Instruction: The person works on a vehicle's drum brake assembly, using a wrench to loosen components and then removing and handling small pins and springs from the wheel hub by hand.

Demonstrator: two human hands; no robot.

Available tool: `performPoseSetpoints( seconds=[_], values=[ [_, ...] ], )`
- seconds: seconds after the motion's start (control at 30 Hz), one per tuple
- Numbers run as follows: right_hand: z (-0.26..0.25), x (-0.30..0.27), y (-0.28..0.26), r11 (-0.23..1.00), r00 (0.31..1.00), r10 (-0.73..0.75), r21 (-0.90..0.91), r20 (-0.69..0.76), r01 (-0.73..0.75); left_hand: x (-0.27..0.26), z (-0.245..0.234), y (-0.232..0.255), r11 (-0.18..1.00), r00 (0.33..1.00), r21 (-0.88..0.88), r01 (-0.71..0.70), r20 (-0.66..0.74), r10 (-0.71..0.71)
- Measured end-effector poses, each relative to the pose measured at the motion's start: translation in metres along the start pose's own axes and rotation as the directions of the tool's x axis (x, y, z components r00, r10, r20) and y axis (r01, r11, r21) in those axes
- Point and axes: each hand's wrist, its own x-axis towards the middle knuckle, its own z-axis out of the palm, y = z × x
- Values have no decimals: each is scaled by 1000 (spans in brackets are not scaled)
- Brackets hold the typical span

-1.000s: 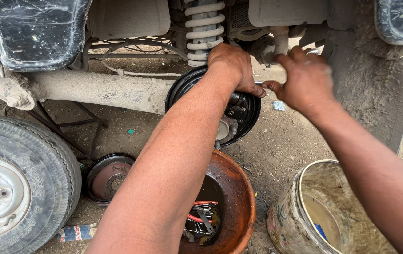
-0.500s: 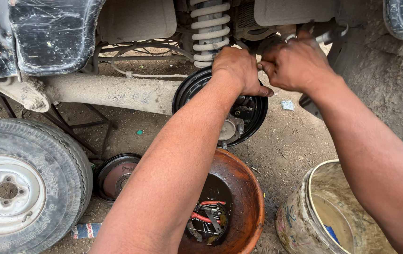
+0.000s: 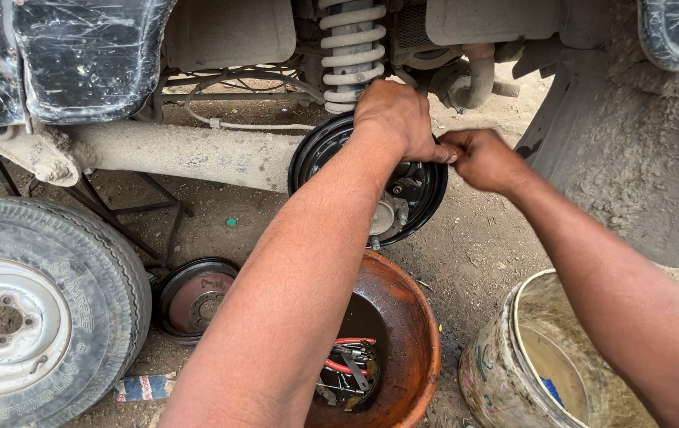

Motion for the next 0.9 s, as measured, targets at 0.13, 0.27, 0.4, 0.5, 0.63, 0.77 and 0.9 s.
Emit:
performPoseSetpoints(
  seconds=[0.13, 0.27, 0.4, 0.5, 0.63, 0.77, 0.9],
  values=[
    [-31, -3, -32, 916, 980, -134, -395, -145, 66, 3, 1, 1, 1000, 1000, 2, -8, -30, 8],
    [-58, -6, -71, 637, 927, -356, -757, -121, 146, 7, -1, 3, 1000, 994, 13, 16, 108, -17],
    [-60, -1, -78, 584, 914, -391, -796, -106, 157, 6, -4, 3, 1000, 994, -1, 16, 104, -16],
    [-60, 3, -64, 738, 956, -288, -650, -61, 181, 6, -8, 6, 999, 992, 42, 5, 127, -10],
    [-56, 9, -52, 736, 961, -269, -657, -62, 163, 5, -2, 4, 999, 998, 40, -11, 63, 8],
    [-61, 16, -62, 581, 891, -448, -780, -70, 231, 5, 3, 1, 1000, 1000, 0, 0, 6, 0],
    [-63, 3, -78, 791, 993, -116, -607, -24, 78, -1, -4, 4, 998, 999, 37, -49, -21, 50]
  ],
)
